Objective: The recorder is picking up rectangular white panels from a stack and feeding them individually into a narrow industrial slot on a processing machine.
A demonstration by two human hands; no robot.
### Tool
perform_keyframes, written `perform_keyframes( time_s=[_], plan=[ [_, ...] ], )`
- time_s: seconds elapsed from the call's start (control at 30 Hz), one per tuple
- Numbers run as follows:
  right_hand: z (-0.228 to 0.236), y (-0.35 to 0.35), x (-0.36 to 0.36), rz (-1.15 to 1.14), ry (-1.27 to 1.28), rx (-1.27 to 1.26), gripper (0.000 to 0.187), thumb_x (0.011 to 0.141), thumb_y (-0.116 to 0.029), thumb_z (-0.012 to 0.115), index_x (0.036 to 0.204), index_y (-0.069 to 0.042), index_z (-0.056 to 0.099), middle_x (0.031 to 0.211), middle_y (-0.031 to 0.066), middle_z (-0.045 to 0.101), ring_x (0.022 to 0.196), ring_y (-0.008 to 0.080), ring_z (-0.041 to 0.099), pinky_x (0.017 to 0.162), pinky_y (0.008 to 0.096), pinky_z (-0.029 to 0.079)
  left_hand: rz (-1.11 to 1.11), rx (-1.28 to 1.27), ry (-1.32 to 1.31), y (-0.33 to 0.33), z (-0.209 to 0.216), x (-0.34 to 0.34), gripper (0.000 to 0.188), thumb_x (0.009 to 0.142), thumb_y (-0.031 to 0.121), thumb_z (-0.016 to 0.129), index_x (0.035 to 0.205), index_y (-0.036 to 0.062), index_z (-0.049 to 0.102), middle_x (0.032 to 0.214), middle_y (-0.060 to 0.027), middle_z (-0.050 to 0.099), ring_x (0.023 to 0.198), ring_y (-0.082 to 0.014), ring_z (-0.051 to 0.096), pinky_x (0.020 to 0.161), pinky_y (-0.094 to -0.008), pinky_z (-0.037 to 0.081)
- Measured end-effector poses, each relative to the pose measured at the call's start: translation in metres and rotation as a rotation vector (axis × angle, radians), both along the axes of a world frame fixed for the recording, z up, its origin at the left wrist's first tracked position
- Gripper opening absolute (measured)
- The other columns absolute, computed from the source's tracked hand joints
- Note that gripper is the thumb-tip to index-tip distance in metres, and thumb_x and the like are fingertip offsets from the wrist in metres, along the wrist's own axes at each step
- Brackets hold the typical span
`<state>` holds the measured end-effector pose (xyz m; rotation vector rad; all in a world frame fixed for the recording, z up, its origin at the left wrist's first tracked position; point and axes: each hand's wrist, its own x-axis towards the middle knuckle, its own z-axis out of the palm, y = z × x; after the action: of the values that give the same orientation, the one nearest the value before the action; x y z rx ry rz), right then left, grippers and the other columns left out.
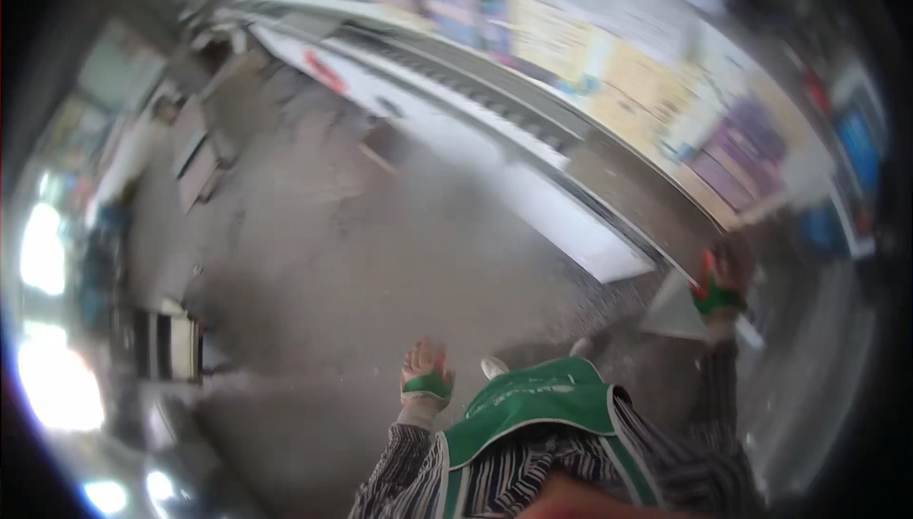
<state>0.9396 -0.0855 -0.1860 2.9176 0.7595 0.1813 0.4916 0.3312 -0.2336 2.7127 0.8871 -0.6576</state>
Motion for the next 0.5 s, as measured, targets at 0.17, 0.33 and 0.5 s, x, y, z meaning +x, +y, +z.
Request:
perform_keyframes(
  time_s=[0.17,0.33,0.5],
  plan=[
    [0.001,0.032,0.005,-0.094,-0.039,-0.176,0.084,0.074,-0.032,0.078,0.15,-0.009,0.047,0.152,0.0182,0.05,0.144,0.038,0.043,0.121,0.0484,0.032,0.07,0.058,0.041,0.084,0.009,-0.048,0.069,0.093,0.041,0.062,0.154,0.0161,0.042,0.165,-0.0171,0.03,0.151,-0.038,0.031,0.122,-0.0504,0.03],
    [-0.01,0.062,0.01,-0.189,-0.057,-0.272,0.085,0.079,-0.039,0.075,0.153,-0.013,0.043,0.147,0.0186,0.053,0.14,0.0346,0.048,0.116,0.0467,0.039,0.077,0.042,-0.089,0.191,0.008,-0.03,0.068,0.093,0.041,0.061,0.154,0.0166,0.041,0.164,-0.0155,0.032,0.152,-0.0347,0.03,0.123,-0.0481,0.028],
    [0.034,0.148,-0.014,-0.529,0.142,-0.482,0.096,0.084,-0.048,0.073,0.164,-0.029,0.024,0.168,0.0075,0.03,0.151,0.0286,0.037,0.112,0.0447,0.047,0.014,0.07,-0.159,0.332,0.002,0.015,0.065,0.095,0.04,0.06,0.154,0.017,0.043,0.165,-0.0143,0.031,0.153,-0.0324,0.029,0.125,-0.0456,0.025]
  ],
)
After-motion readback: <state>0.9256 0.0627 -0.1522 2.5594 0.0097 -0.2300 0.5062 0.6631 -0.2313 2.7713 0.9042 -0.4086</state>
